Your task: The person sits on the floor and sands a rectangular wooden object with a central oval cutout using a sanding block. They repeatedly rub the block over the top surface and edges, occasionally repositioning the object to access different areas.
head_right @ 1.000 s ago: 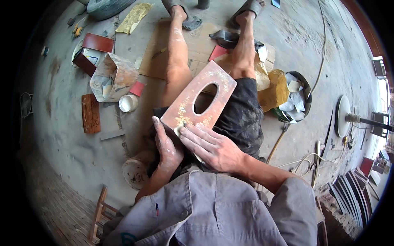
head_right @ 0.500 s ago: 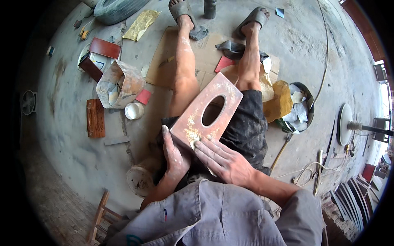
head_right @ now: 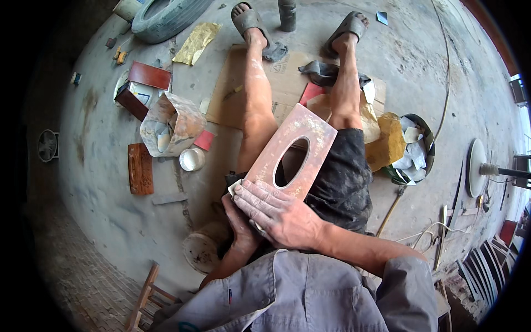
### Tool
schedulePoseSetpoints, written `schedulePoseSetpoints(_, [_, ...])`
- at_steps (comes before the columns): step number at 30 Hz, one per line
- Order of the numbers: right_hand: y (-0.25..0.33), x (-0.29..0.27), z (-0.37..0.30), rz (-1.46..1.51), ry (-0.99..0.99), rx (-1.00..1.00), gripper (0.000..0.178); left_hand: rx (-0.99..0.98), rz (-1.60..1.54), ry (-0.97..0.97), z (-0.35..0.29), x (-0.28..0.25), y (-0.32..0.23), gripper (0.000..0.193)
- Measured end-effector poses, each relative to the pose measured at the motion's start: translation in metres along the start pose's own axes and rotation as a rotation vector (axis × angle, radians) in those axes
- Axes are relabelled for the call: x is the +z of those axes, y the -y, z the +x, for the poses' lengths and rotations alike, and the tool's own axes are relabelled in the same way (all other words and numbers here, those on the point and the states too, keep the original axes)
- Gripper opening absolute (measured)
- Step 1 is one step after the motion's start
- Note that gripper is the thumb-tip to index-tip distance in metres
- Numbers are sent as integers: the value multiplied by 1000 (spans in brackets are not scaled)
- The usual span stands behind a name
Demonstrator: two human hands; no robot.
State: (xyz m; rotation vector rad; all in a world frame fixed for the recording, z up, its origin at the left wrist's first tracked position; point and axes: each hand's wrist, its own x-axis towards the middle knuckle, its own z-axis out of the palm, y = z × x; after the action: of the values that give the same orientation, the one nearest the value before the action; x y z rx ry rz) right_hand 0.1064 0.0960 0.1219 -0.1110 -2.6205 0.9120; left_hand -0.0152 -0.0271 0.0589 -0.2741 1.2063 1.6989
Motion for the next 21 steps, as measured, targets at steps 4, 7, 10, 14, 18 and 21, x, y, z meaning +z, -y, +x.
schedulePoseSetpoints(4, [-39, -14, 8, -163, -81, 243, 66, -125, -198, -48, 1, 19, -1, 60])
schedulePoseSetpoints(7, [-2, 0, 3, -100, 26, 42, 65, -61, -181, -105, 2, 6, 4, 63])
schedulePoseSetpoints(10, [3, 2, 2, -21, 29, 45, 71, -93, -206, -28, 0, -1, 5, 61])
schedulePoseSetpoints(14, [-20, -6, 5, -156, -85, 123, 73, -138, -229, -38, 3, 10, -2, 56])
schedulePoseSetpoints(18, [14, 2, -14, -95, 8, 27, 60, -126, -117, 100, -5, 13, -12, 59])
schedulePoseSetpoints(21, [-12, -9, -4, -110, -74, 219, 63, -124, -216, -84, 4, 20, -6, 63])
